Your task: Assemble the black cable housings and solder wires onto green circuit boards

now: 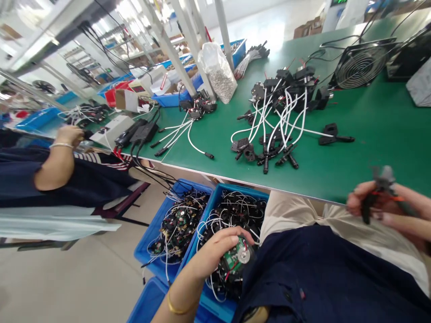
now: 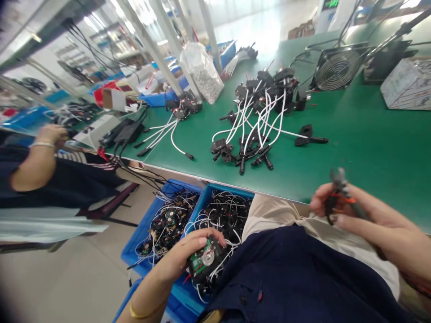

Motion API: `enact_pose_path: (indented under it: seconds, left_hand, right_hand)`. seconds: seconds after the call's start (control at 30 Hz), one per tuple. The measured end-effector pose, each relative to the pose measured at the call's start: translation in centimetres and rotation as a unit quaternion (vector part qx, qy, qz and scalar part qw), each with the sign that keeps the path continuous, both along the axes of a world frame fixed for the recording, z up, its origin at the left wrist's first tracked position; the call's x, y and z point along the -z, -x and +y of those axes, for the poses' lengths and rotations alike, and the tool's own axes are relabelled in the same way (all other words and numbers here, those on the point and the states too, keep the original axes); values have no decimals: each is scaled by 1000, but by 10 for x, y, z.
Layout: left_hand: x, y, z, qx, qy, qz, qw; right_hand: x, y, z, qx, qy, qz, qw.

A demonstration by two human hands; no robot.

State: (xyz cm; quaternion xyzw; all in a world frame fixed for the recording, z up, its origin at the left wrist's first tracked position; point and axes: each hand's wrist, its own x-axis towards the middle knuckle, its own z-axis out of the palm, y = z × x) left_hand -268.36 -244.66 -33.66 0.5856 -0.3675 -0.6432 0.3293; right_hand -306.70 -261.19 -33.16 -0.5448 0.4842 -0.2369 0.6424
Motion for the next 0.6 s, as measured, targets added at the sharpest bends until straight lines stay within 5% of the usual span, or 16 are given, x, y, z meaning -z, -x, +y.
enact_pose_path:
  seconds: [0.1, 0.17, 0.3, 0.4, 0.5, 0.6]
  left_hand:
    - [-12, 29, -14, -180, 2, 27, 983]
    - [-11, 49, -21, -222, 8, 64, 973]
    - [-8, 78, -30, -146, 43, 126, 980]
    - [-12, 79, -32, -32, 117, -51, 991]
    - [-20, 73, -36, 8, 207, -284, 936]
    - [-25, 75, -44, 30, 268, -324, 907]
  right_hand:
    - [-5, -47, 24, -186, -15, -64, 980]
    - [-5, -78, 35, -254, -17, -102, 962]
    - [6, -109, 37, -205, -25, -158, 966]
    - [15, -107, 34, -172, -40, -169, 970]
    - [17, -99, 36, -167, -44, -151, 973]
    - [14, -96, 40, -176, -36, -125, 976]
